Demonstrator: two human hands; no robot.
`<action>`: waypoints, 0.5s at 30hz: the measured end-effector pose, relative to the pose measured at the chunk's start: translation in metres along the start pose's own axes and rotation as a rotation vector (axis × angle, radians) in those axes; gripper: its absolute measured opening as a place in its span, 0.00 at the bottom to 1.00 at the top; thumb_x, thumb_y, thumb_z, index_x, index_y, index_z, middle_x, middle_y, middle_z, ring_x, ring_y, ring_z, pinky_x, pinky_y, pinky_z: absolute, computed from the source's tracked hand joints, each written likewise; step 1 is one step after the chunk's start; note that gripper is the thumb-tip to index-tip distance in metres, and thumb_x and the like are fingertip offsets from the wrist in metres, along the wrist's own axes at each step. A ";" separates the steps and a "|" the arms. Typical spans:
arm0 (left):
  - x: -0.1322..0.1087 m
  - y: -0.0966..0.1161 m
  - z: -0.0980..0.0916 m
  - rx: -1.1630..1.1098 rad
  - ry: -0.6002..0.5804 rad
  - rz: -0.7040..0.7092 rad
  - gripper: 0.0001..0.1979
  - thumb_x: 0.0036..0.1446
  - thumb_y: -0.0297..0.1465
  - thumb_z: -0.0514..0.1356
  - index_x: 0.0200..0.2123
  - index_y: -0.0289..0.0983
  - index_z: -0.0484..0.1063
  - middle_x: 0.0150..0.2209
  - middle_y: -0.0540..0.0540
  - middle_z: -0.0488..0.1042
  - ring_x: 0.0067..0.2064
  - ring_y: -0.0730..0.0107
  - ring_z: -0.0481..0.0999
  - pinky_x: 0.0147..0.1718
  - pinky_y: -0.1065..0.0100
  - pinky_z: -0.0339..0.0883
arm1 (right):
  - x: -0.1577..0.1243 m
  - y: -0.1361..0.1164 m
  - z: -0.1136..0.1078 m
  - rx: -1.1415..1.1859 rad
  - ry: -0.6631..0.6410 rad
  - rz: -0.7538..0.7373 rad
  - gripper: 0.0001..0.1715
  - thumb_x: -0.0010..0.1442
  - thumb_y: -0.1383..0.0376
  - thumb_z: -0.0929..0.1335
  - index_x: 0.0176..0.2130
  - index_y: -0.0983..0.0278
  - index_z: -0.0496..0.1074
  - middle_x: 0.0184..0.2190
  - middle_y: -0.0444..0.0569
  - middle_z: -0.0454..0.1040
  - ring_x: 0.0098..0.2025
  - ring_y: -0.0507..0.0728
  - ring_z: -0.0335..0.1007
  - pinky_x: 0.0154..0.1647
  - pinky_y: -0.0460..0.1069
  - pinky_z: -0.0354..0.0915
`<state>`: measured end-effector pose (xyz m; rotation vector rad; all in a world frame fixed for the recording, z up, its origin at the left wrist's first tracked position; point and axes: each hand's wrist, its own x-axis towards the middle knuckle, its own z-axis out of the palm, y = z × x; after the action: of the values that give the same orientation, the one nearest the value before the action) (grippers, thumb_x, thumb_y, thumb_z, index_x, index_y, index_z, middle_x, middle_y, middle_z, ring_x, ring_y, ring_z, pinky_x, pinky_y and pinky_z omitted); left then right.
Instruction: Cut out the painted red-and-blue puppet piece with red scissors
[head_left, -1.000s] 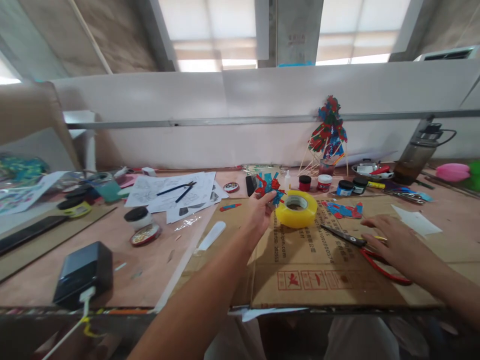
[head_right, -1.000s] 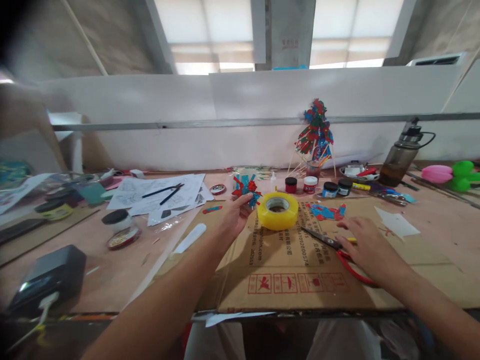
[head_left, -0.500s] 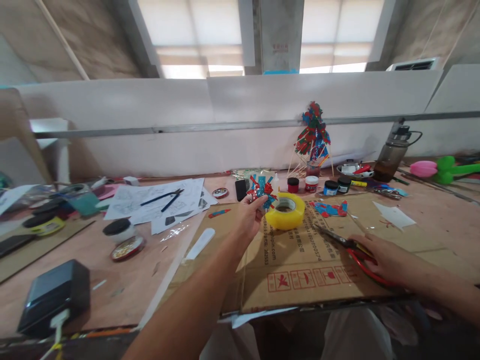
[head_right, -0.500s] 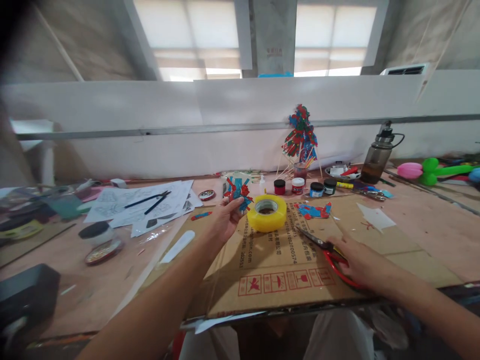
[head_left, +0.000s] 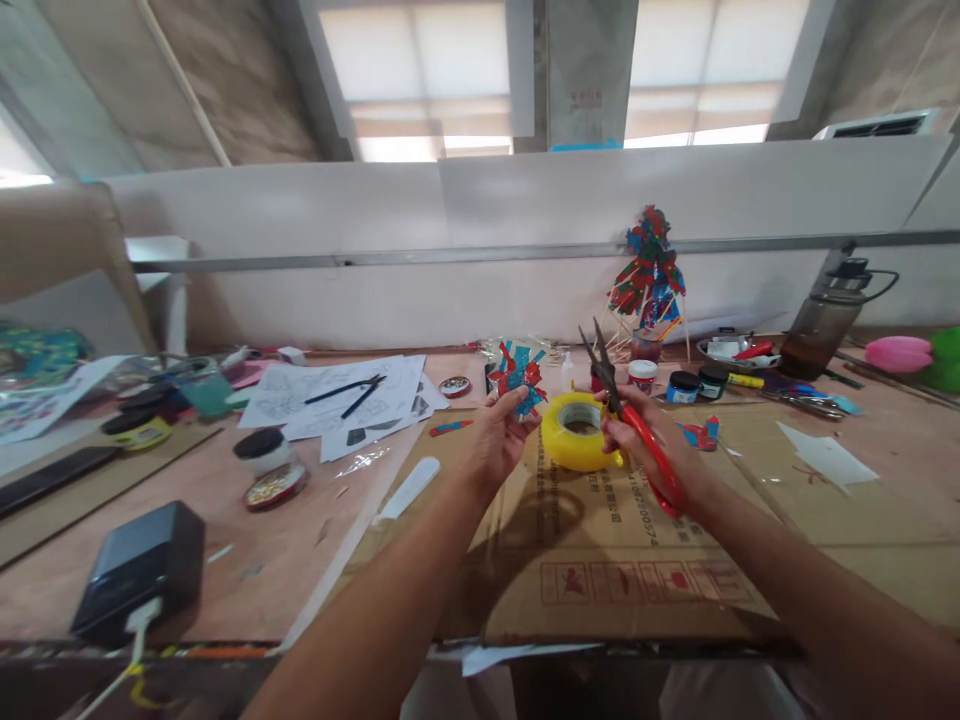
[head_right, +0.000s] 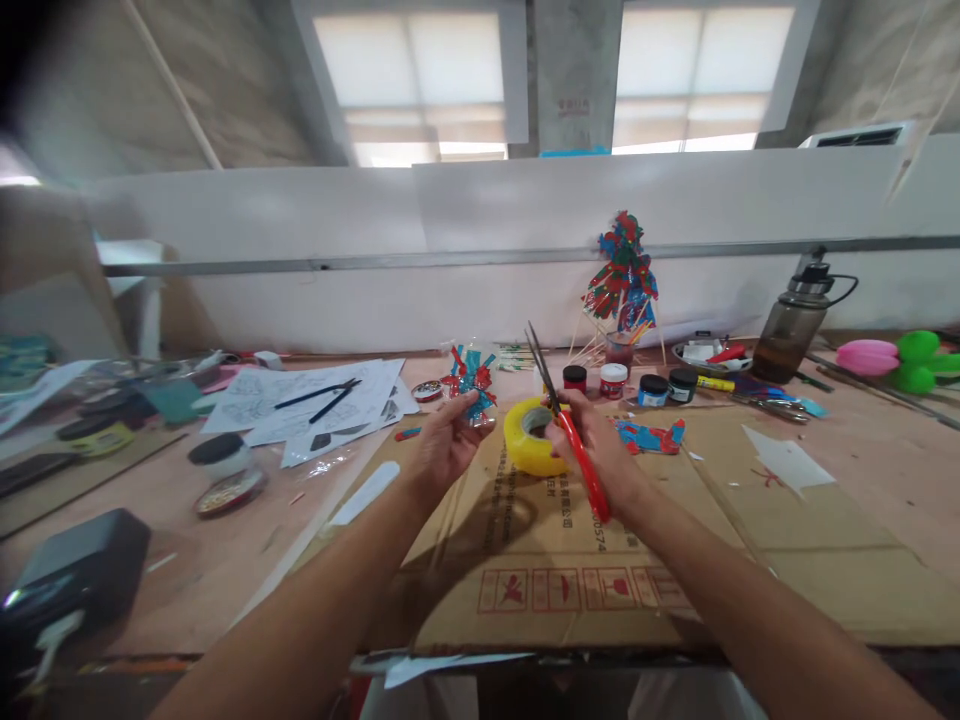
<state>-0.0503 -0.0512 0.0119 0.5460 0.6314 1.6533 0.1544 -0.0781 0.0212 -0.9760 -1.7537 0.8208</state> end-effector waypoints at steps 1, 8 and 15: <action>0.000 0.002 0.000 -0.010 0.009 0.007 0.15 0.38 0.24 0.73 0.30 0.37 0.72 0.26 0.53 0.78 0.24 0.74 0.75 0.27 0.70 0.71 | 0.002 0.000 0.003 0.003 0.006 0.013 0.23 0.59 0.55 0.68 0.53 0.58 0.71 0.37 0.49 0.77 0.36 0.60 0.73 0.41 0.55 0.71; -0.006 0.004 0.006 0.017 0.031 0.039 0.13 0.41 0.27 0.72 0.30 0.37 0.73 0.24 0.54 0.76 0.21 0.77 0.72 0.25 0.72 0.71 | -0.008 0.011 0.000 -0.026 -0.183 0.044 0.21 0.60 0.50 0.69 0.49 0.57 0.76 0.32 0.47 0.77 0.33 0.60 0.72 0.37 0.55 0.69; -0.007 0.007 0.006 0.025 0.042 0.066 0.12 0.46 0.28 0.72 0.30 0.36 0.72 0.24 0.54 0.75 0.22 0.79 0.73 0.23 0.76 0.67 | -0.013 0.022 0.009 -0.037 -0.226 0.024 0.24 0.62 0.52 0.71 0.53 0.59 0.77 0.47 0.53 0.80 0.47 0.66 0.75 0.50 0.59 0.68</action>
<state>-0.0506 -0.0588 0.0207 0.5568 0.6715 1.7247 0.1543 -0.0808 -0.0056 -0.9597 -1.9587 0.9472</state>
